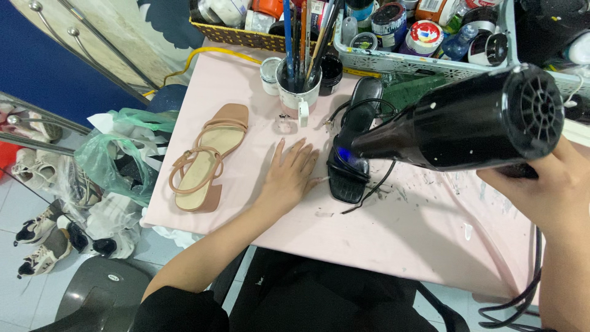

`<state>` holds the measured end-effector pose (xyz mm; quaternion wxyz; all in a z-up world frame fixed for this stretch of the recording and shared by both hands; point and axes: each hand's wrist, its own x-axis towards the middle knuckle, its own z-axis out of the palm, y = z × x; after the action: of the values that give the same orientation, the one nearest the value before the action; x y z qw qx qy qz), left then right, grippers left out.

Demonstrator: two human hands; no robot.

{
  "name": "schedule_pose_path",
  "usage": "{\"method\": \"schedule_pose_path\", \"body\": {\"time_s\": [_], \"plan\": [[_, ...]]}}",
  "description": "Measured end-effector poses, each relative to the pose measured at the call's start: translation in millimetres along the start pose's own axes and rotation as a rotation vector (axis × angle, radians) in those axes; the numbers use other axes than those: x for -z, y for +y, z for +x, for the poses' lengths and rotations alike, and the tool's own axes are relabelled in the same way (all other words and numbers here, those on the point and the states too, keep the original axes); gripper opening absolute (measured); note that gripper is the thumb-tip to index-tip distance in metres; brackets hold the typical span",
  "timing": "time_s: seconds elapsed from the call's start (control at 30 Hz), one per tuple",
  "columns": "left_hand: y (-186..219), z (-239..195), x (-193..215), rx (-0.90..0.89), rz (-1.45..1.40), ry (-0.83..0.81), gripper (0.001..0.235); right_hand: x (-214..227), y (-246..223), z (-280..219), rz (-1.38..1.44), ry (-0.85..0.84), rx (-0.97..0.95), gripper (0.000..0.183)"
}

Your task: The person applies a dark substance from a small jar to the surface of a black shoe with a brush and then dries it using a hair dryer.

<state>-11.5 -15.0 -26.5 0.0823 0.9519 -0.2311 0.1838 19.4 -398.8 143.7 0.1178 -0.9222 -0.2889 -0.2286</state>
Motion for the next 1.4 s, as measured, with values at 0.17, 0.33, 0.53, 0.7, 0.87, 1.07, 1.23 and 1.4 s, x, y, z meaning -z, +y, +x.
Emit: {"method": "schedule_pose_path", "body": {"time_s": [0.17,0.33,0.53,0.7,0.87,1.07,1.23,1.4], "plan": [[-0.6,8.1,8.6,0.029,-0.081,-0.061,0.026,-9.5,3.9,1.7,0.002,0.021,-0.004,0.042],[1.9,25.8,25.4,0.034,-0.274,-0.076,0.04,-10.4,22.4,-10.0,0.006,-0.06,-0.032,0.043],[0.1,42.2,31.0,-0.117,-0.31,-0.055,0.043,0.6,20.4,-17.9,-0.082,-0.094,-0.039,0.049],[-6.1,47.1,30.0,-0.076,-0.368,-0.084,0.041,-6.9,1.6,4.1,-0.115,-0.038,0.047,0.042],[-13.6,40.8,31.3,-0.019,-0.387,-0.077,0.042,-6.8,-0.2,17.0,-0.037,-0.016,0.146,0.04],[-25.4,30.8,40.6,0.099,-0.369,-0.124,0.035,9.0,14.3,8.3,-0.162,-0.187,0.028,0.042],[-16.5,34.1,37.0,0.028,-0.393,-0.07,0.032,4.6,12.2,1.8,-0.118,-0.124,0.081,0.048],[-11.7,34.3,31.8,-0.067,-0.42,-0.037,0.033,3.3,13.9,-13.1,-0.169,-0.145,0.015,0.046]]}}
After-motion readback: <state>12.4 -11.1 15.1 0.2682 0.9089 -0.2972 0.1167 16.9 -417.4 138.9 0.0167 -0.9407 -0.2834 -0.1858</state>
